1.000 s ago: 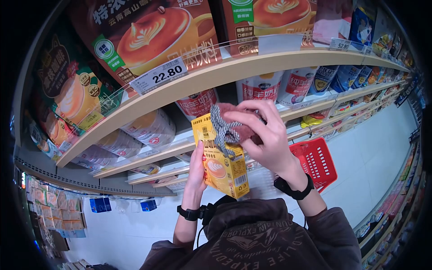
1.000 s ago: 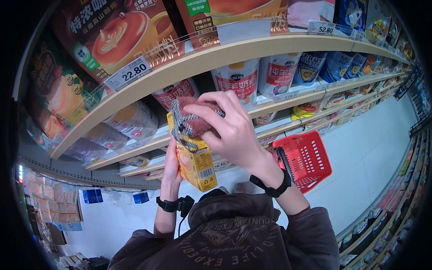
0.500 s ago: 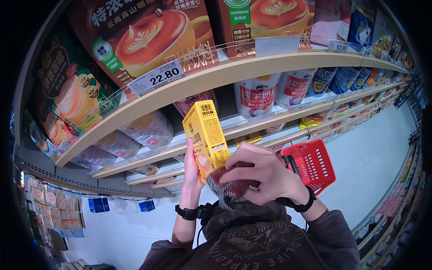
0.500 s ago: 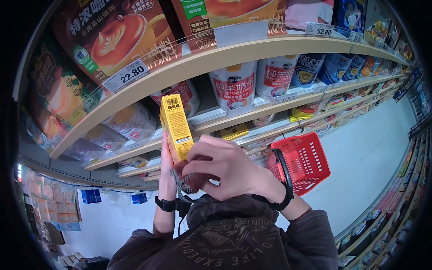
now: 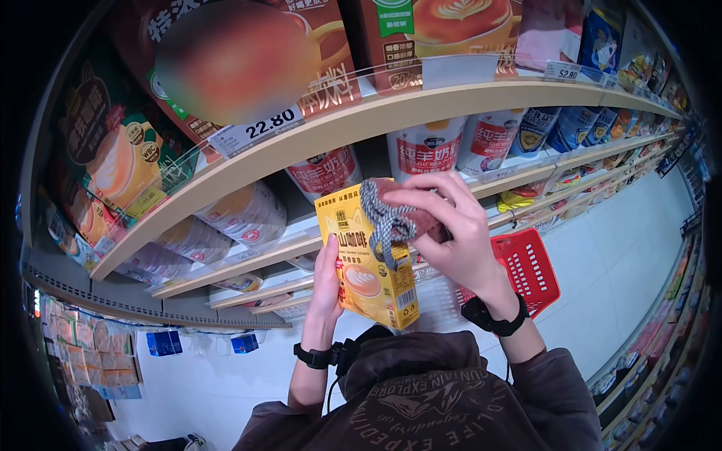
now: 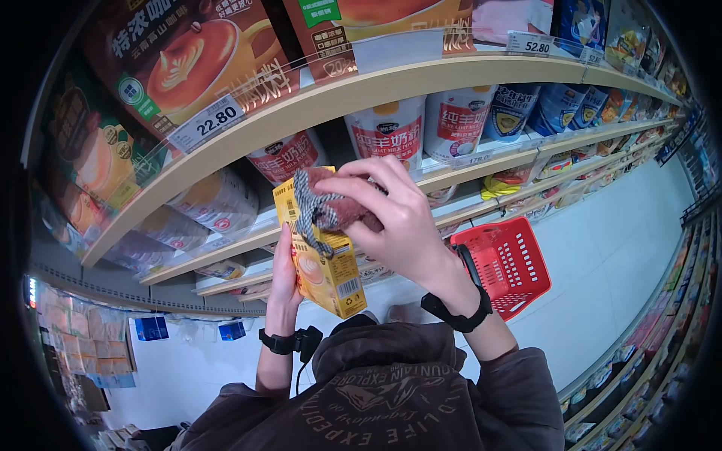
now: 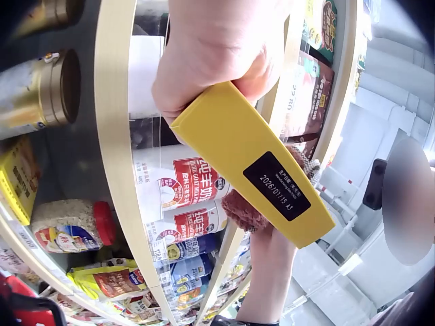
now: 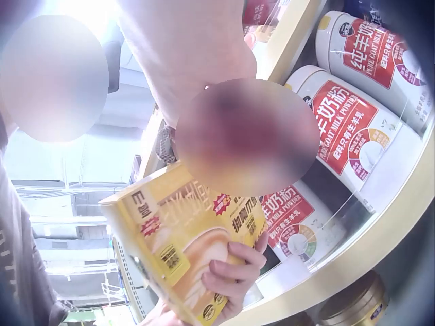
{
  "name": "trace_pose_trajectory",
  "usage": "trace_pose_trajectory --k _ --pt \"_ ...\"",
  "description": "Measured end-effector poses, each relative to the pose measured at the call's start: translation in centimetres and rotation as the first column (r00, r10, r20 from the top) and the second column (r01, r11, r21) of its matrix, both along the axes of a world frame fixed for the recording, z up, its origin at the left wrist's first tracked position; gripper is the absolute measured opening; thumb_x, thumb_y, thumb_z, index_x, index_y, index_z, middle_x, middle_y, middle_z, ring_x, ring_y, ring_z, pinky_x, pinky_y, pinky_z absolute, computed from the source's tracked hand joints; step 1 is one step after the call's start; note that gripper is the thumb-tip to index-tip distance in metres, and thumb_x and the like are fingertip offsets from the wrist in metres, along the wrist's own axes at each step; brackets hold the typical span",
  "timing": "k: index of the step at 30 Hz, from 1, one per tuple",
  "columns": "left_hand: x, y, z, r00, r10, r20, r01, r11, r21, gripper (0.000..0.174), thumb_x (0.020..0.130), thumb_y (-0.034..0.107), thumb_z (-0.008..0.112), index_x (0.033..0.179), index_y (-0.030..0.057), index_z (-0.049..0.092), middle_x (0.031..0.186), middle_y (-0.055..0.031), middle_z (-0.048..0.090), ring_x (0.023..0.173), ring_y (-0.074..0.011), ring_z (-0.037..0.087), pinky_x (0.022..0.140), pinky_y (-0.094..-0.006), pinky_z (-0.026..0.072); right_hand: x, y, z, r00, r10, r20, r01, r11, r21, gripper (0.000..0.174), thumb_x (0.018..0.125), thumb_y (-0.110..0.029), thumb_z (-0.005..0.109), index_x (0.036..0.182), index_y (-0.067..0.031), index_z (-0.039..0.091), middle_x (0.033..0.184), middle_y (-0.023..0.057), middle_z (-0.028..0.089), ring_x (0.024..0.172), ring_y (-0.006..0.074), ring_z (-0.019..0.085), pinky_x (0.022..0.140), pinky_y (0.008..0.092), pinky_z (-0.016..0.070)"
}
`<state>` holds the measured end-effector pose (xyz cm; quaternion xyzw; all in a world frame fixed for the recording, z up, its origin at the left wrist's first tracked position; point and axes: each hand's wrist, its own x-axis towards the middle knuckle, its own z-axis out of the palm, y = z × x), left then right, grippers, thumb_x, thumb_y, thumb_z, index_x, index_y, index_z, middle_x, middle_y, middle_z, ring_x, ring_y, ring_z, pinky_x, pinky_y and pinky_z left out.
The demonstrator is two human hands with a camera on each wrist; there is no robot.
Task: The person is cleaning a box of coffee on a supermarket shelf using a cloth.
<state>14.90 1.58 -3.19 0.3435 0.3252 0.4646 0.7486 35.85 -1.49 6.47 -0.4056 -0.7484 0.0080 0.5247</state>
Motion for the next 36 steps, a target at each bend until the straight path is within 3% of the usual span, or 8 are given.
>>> trace_pose_trajectory --k 6,9,14,21,25,28,30,36 --pt "-0.4 -0.3 0.2 0.991 0.129 0.029 -0.132 0.979 0.154 0.038 0.097 0.021 0.054 0.126 0.0002 0.044 0.119 -0.0109 0.059 0.104 -0.0152 0.06 0.088 -0.0298 0.0498 0.6 0.8 -0.8 0.988 -0.092 -0.127 0.081 0.992 -0.093 0.042 0.069 0.003 0.062 0.111 -0.0028 0.061 0.106 0.0141 0.06 0.1 0.0314 0.057 0.086 0.0385 0.0464" --pt "-0.8 -0.3 0.8 0.955 0.261 -0.138 -0.177 0.88 0.44 0.046 0.087 0.008 0.066 0.126 0.0003 0.042 0.116 -0.011 0.059 0.103 -0.0151 0.059 0.09 -0.0295 0.0479 1.0 0.4 -1.3 0.978 -0.085 -0.191 0.059 0.989 -0.137 0.043 0.073 0.005 0.059 0.115 -0.0008 0.057 0.107 0.0154 0.06 0.099 0.0326 0.057 0.087 0.0367 0.0459" --pt "-0.7 -1.3 3.2 0.942 0.254 -0.22 -0.093 0.827 0.554 0.049 0.08 0.0 0.071 0.121 0.0009 0.043 0.112 -0.0089 0.059 0.103 -0.0149 0.058 0.091 -0.0288 0.0471 1.6 -0.9 -2.2 0.929 -0.155 -0.337 0.051 0.953 -0.299 0.043 0.076 0.007 0.057 0.118 0.0007 0.053 0.103 0.015 0.059 0.089 0.0254 0.059 0.078 0.0313 0.0469" --pt "-1.0 -1.4 3.6 0.91 0.266 -0.319 -0.009 0.781 0.624 0.048 0.071 -0.01 0.072 0.11 0.0012 0.048 0.111 -0.0081 0.054 0.106 -0.016 0.054 0.096 -0.0312 0.0424 1.7 -1.0 -3.3 0.941 -0.157 -0.3 0.057 0.947 -0.316 0.047 0.074 0.011 0.051 0.12 -0.0012 0.053 0.098 0.0103 0.057 0.072 0.0136 0.054 0.06 0.0245 0.0453" --pt "-1.1 -1.3 3.4 0.927 0.249 -0.281 -0.026 0.789 0.614 0.047 0.071 -0.01 0.072 0.11 0.0007 0.049 0.111 -0.0087 0.054 0.105 -0.0167 0.054 0.096 -0.0312 0.0428 1.5 -1.3 -2.7 0.936 -0.15 -0.319 0.034 0.94 -0.34 0.045 0.075 0.01 0.052 0.119 -0.0004 0.054 0.102 0.012 0.058 0.077 0.0182 0.057 0.067 0.0262 0.0469" --pt "-1.2 -1.4 3.4 0.926 0.265 -0.268 -0.041 0.776 0.629 0.047 0.071 -0.011 0.072 0.11 0.0004 0.049 0.11 -0.0091 0.055 0.104 -0.0169 0.054 0.095 -0.031 0.0428 1.5 -1.0 -2.4 0.94 -0.173 -0.294 0.093 0.959 -0.267 0.04 0.075 0.008 0.053 0.114 0.0002 0.057 0.105 0.0138 0.061 0.084 0.0238 0.058 0.077 0.0295 0.047" --pt "-1.3 -1.5 3.4 0.923 0.28 -0.264 -0.05 0.768 0.638 0.047 0.07 -0.011 0.072 0.11 0.0003 0.049 0.11 -0.0093 0.055 0.104 -0.0171 0.055 0.095 -0.0309 0.0428 2.0 -0.7 -2.3 0.933 -0.176 -0.312 0.178 0.984 -0.024 0.036 0.073 0.006 0.054 0.108 0.0003 0.061 0.105 0.0148 0.062 0.091 0.0281 0.058 0.083 0.0327 0.0454" --pt "-1.3 -1.4 2.8 0.898 0.319 -0.302 -0.047 0.753 0.656 0.047 0.067 -0.011 0.072 0.109 0.0003 0.052 0.108 -0.0092 0.056 0.102 -0.0169 0.055 0.093 -0.03 0.0429 0.3 -1.8 -0.7 0.962 -0.264 0.072 0.249 0.954 0.17 0.037 0.055 0.0 0.062 0.09 -0.009 0.07 0.095 0.0058 0.063 0.084 0.0249 0.055 0.071 0.0359 0.0466"
